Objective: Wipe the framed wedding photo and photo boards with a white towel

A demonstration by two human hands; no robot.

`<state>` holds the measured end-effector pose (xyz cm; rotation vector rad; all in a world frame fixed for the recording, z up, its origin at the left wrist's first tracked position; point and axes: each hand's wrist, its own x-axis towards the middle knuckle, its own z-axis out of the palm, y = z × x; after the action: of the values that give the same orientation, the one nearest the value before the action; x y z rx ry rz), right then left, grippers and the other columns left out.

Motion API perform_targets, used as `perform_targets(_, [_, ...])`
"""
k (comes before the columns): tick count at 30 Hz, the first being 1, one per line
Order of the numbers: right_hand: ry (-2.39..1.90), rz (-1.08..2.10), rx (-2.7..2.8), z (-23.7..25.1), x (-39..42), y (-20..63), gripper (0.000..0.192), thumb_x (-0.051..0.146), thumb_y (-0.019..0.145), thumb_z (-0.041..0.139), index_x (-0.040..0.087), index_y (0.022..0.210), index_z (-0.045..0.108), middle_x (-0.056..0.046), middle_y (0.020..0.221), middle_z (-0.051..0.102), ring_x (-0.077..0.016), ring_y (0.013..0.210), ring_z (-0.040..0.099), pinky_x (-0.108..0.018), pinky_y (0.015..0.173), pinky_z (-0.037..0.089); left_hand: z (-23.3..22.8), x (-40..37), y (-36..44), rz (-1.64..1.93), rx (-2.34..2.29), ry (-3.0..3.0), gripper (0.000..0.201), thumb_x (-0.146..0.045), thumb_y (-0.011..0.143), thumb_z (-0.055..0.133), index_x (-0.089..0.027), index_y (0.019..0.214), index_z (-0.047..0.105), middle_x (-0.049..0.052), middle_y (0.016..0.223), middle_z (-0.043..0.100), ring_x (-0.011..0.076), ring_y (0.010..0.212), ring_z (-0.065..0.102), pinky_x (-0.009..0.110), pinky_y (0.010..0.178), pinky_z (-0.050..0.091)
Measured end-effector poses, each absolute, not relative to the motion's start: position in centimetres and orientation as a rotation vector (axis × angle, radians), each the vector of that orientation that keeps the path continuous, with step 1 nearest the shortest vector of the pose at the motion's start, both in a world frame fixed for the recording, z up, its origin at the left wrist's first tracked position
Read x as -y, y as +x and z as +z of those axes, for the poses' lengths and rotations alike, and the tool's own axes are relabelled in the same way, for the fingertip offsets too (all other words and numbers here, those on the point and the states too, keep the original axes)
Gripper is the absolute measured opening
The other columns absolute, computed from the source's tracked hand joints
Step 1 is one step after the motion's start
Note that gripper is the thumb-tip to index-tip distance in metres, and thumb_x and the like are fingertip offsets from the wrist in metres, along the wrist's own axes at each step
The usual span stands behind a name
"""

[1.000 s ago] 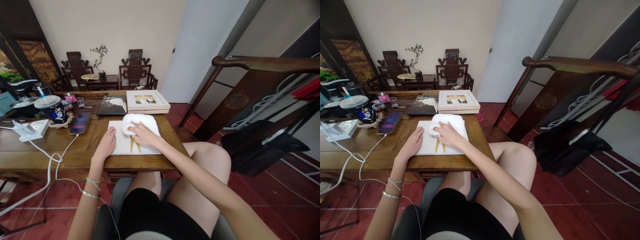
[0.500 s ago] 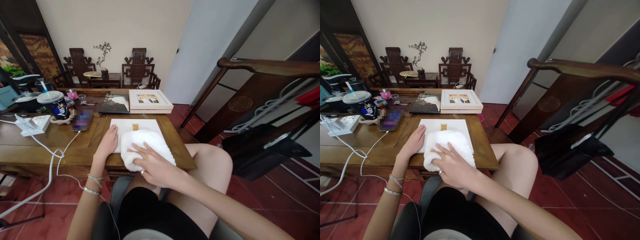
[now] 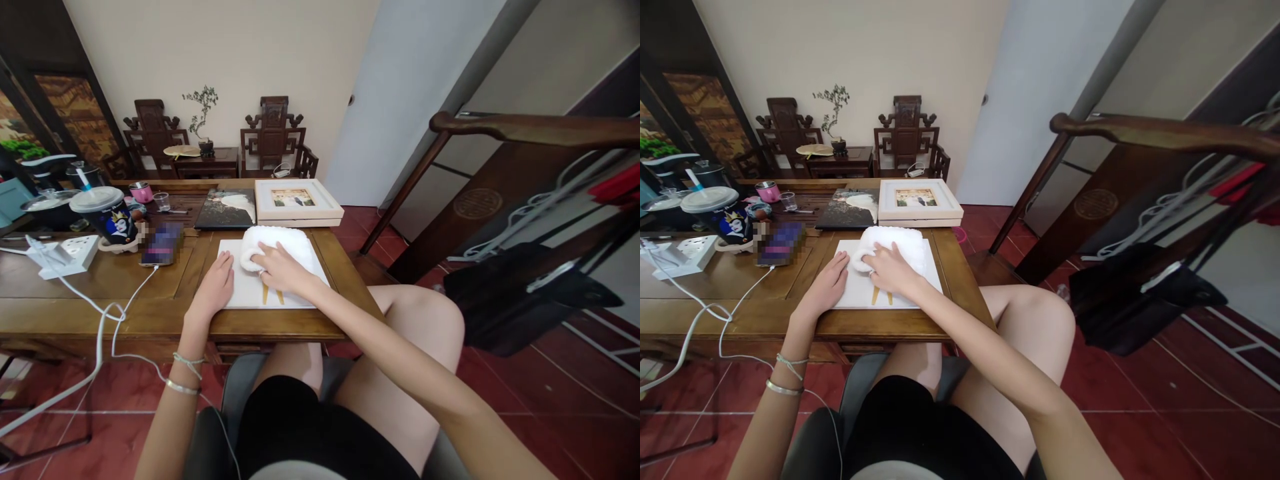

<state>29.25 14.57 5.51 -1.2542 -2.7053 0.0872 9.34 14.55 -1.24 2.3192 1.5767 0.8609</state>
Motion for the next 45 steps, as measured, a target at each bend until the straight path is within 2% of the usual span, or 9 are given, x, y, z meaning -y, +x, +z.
perform_targets(5, [-1.183,0.153,2.757,5.7,-10.4,29.4,0.042,0.002,0.079,0.046,0.007,0.118,0.062,-0.025,0.143,0.048,-0.036,0.144,0.029,-0.062,0.113,0.022,-1.2,-14.5,9.4,0.854,-1.57,2.332,0.049,-0.022,0.094,0.031,-0.007,0.136,0.05,0.018,0.15,0.043,0.027,0.144,0.034,0.049,0.12,0.026])
perform_targets(8, [-1.071,0.234,2.781,5.8,-7.3,30.2,0.041,0.002,0.077,0.046,0.01,0.113,0.064,-0.022,0.146,0.048,-0.0351,0.145,0.029,-0.063,0.114,0.021,-1.1,-14.5,9.5,0.833,-1.591,2.329,0.049,-0.021,0.094,0.031,-0.002,0.135,0.05,0.022,0.15,0.042,0.0282,0.144,0.034,0.048,0.12,0.026])
perform_targets(12, [-0.94,0.324,2.781,5.9,-5.3,31.3,0.041,0.001,0.071,0.047,0.014,0.105,0.066,-0.019,0.143,0.052,-0.0325,0.144,0.031,-0.062,0.114,0.023,-1.1,-14.5,9.5,0.851,-1.571,2.34,0.048,-0.02,0.094,0.031,-0.007,0.136,0.05,0.019,0.15,0.044,0.0272,0.144,0.033,0.05,0.119,0.027])
perform_targets(21, [-1.135,0.188,2.677,5.1,-11.7,30.9,0.043,0.004,0.079,0.044,0.012,0.117,0.063,-0.022,0.14,0.054,-0.0295,0.14,0.039,-0.055,0.113,0.027,-1.1,-14.6,9.5,0.893,-1.566,2.273,0.047,-0.026,0.095,0.031,-0.01,0.134,0.053,0.015,0.15,0.045,0.0253,0.144,0.034,0.047,0.12,0.025])
perform_targets(26, [-1.339,0.114,2.623,5.0,-14.2,27.6,0.043,0.007,0.083,0.044,0.012,0.122,0.061,-0.021,0.14,0.054,-0.0347,0.142,0.033,-0.063,0.11,0.025,0.7,-14.2,9.9,1.011,-1.579,2.051,0.055,-0.041,0.099,0.027,-0.01,0.139,0.049,0.014,0.148,0.048,0.0234,0.14,0.041,0.04,0.119,0.027])
perform_targets(31, [-1.027,0.118,2.806,5.3,-11.8,26.1,0.039,0.006,0.082,0.047,0.013,0.116,0.066,-0.016,0.149,0.045,-0.0356,0.144,0.028,-0.065,0.113,0.021,2.3,-13.3,10.1,1.208,-1.533,1.895,0.06,-0.045,0.101,0.018,-0.011,0.144,0.044,0.011,0.152,0.043,0.0191,0.142,0.038,0.036,0.119,0.027])
perform_targets(37, [-0.704,0.284,2.862,6.3,-7.2,30.2,0.036,0.005,0.075,0.049,0.016,0.103,0.068,-0.016,0.139,0.057,-0.0264,0.142,0.036,-0.056,0.117,0.024,1.9,-13.0,10.2,1.161,-1.568,2.009,0.058,-0.046,0.101,0.019,-0.013,0.141,0.047,0.01,0.15,0.046,0.0197,0.141,0.039,0.038,0.119,0.027])
perform_targets(40, [-0.753,0.312,2.802,6.2,-5.8,32.7,0.036,0.004,0.07,0.048,0.016,0.097,0.068,-0.018,0.136,0.059,-0.0236,0.141,0.039,-0.051,0.117,0.026,1.2,-13.3,10.3,1.042,-1.552,2.139,0.055,-0.043,0.1,0.024,-0.012,0.134,0.055,0.013,0.147,0.05,0.0223,0.141,0.041,0.041,0.119,0.027])
perform_targets(45, [-0.933,0.245,2.665,5.5,-6.1,34.9,0.032,0.003,0.067,0.044,0.02,0.084,0.065,-0.013,0.119,0.068,-0.0254,0.123,0.056,-0.046,0.113,0.033,0.3,-13.8,10.1,0.872,-1.57,2.276,0.051,-0.035,0.098,0.028,-0.005,0.126,0.059,0.02,0.144,0.051,0.0267,0.141,0.039,0.043,0.119,0.027])
